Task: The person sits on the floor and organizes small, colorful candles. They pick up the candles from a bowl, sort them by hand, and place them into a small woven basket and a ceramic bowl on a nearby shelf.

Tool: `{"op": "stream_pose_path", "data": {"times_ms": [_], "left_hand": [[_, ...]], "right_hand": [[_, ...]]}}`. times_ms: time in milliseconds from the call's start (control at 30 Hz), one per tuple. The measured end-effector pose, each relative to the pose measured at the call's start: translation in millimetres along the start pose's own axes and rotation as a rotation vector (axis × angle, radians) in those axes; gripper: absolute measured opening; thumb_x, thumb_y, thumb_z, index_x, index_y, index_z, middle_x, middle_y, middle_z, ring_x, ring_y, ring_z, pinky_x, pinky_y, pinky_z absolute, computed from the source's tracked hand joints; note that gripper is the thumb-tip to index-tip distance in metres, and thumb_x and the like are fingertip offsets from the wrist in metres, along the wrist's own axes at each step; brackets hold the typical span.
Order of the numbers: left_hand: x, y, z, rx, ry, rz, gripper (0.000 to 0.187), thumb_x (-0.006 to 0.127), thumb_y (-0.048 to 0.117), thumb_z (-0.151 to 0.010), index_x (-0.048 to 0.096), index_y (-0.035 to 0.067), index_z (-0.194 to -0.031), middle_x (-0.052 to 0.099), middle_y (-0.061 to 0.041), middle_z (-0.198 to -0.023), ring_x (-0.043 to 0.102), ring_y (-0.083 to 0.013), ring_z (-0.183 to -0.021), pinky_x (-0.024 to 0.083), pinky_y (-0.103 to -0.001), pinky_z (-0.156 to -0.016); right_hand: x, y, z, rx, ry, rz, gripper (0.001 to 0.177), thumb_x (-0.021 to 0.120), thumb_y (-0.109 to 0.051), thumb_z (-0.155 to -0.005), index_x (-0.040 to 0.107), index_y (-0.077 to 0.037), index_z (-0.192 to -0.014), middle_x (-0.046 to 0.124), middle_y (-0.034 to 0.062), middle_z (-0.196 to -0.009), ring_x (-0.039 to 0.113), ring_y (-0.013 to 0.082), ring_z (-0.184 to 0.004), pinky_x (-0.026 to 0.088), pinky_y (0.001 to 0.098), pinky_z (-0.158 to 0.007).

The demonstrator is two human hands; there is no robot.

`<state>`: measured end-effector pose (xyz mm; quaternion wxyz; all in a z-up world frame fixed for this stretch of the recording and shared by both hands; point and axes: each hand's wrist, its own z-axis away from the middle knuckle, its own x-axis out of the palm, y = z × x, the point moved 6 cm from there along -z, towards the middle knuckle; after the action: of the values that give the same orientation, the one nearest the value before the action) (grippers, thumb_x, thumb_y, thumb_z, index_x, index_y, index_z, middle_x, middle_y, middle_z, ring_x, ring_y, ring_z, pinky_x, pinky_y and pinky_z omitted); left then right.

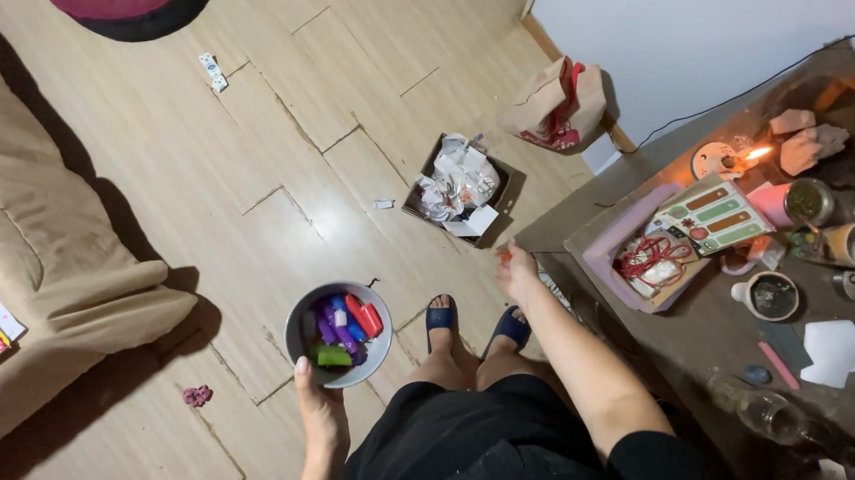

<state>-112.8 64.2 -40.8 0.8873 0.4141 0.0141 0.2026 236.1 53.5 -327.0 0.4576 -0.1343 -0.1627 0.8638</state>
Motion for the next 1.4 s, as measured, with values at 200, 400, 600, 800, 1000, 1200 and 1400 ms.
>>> {"op": "stream_pose_path", "data": {"times_ms": [200, 400, 600, 800, 1000, 1200, 1400], "left_hand": [[7, -3, -11, -0.007, -0.051, 0.007, 0.066, 0.042, 0.045, -0.079, 0.043, 0.011, -0.135, 0.051, -0.006, -0.131, 0.047, -0.0153, -0.119, 0.039, -0.031, -0.096], [50, 3, -9, -0.041, -0.214, -0.012, 0.067, 0.040, 0.044, -0.081, 0.040, 0.011, -0.139, 0.048, -0.006, -0.139, 0.045, -0.0158, -0.125, 0.038, -0.032, -0.101], [124, -8, 15, -0.008, -0.511, -0.161, 0.066, 0.044, 0.048, -0.090, 0.045, -0.002, -0.132, 0.047, -0.027, -0.133, 0.039, -0.0391, -0.128, 0.026, -0.055, -0.107], [196, -32, 58, 0.036, -0.935, -0.602, 0.064, 0.042, 0.045, -0.094, 0.042, -0.004, -0.135, 0.051, -0.028, -0.127, 0.046, -0.0405, -0.123, 0.033, -0.054, -0.101], [269, -23, 144, 0.641, -1.202, -0.789, 0.059, 0.057, 0.027, -0.091, 0.033, -0.001, -0.136, 0.047, -0.023, -0.113, 0.049, -0.0366, -0.100, 0.041, -0.045, -0.087], [310, -92, 229, 1.561, -1.502, -1.145, 0.045, 0.071, 0.031, -0.075, 0.057, 0.019, -0.116, 0.056, 0.001, -0.110, 0.051, -0.0207, -0.102, 0.038, -0.035, -0.084], [344, -185, 269, 1.869, -1.485, -1.380, 0.092, 0.077, 0.050, -0.053, 0.042, 0.014, -0.130, 0.047, -0.006, -0.127, 0.046, -0.0226, -0.114, 0.037, -0.035, -0.094]], "right_hand": [[-7, -22, 70, -0.026, 0.127, 0.115, 0.068, 0.049, -0.048, -0.088, 0.014, -0.035, -0.145, 0.014, -0.0022, -0.155, 0.025, 0.0318, -0.137, 0.026, 0.0723, -0.097], [-21, -2, 144, -0.007, -0.177, 0.096, 0.015, 0.052, -0.022, -0.094, 0.063, -0.012, -0.099, 0.066, 0.0049, -0.092, 0.062, 0.0197, -0.077, 0.046, 0.0311, -0.055], [-16, -57, 270, -0.309, -0.757, 0.014, 0.059, 0.045, -0.048, -0.090, 0.042, -0.015, -0.138, 0.057, 0.0184, -0.122, 0.057, 0.0315, -0.106, 0.048, 0.0473, -0.087], [-102, -90, 316, -0.756, -0.323, 0.109, 0.061, 0.069, -0.021, -0.083, 0.045, -0.013, -0.138, 0.049, 0.0159, -0.134, 0.048, 0.0277, -0.119, 0.043, 0.0434, -0.098], [-200, -87, 344, -0.652, 0.093, 0.020, 0.057, 0.065, -0.029, -0.083, 0.048, -0.021, -0.136, 0.053, 0.0177, -0.129, 0.056, 0.0295, -0.106, 0.053, 0.0419, -0.077], [-299, -84, 311, -0.744, 0.188, 0.084, 0.037, 0.061, -0.027, -0.090, 0.060, -0.016, -0.125, 0.064, 0.0149, -0.113, 0.058, 0.0256, -0.107, 0.048, 0.0420, -0.090], [-344, -139, 345, -0.820, 0.247, 0.668, 0.032, 0.052, -0.034, -0.092, 0.062, -0.025, -0.121, 0.072, 0.0083, -0.087, 0.064, 0.0255, -0.099, 0.049, 0.0411, -0.087]]}}
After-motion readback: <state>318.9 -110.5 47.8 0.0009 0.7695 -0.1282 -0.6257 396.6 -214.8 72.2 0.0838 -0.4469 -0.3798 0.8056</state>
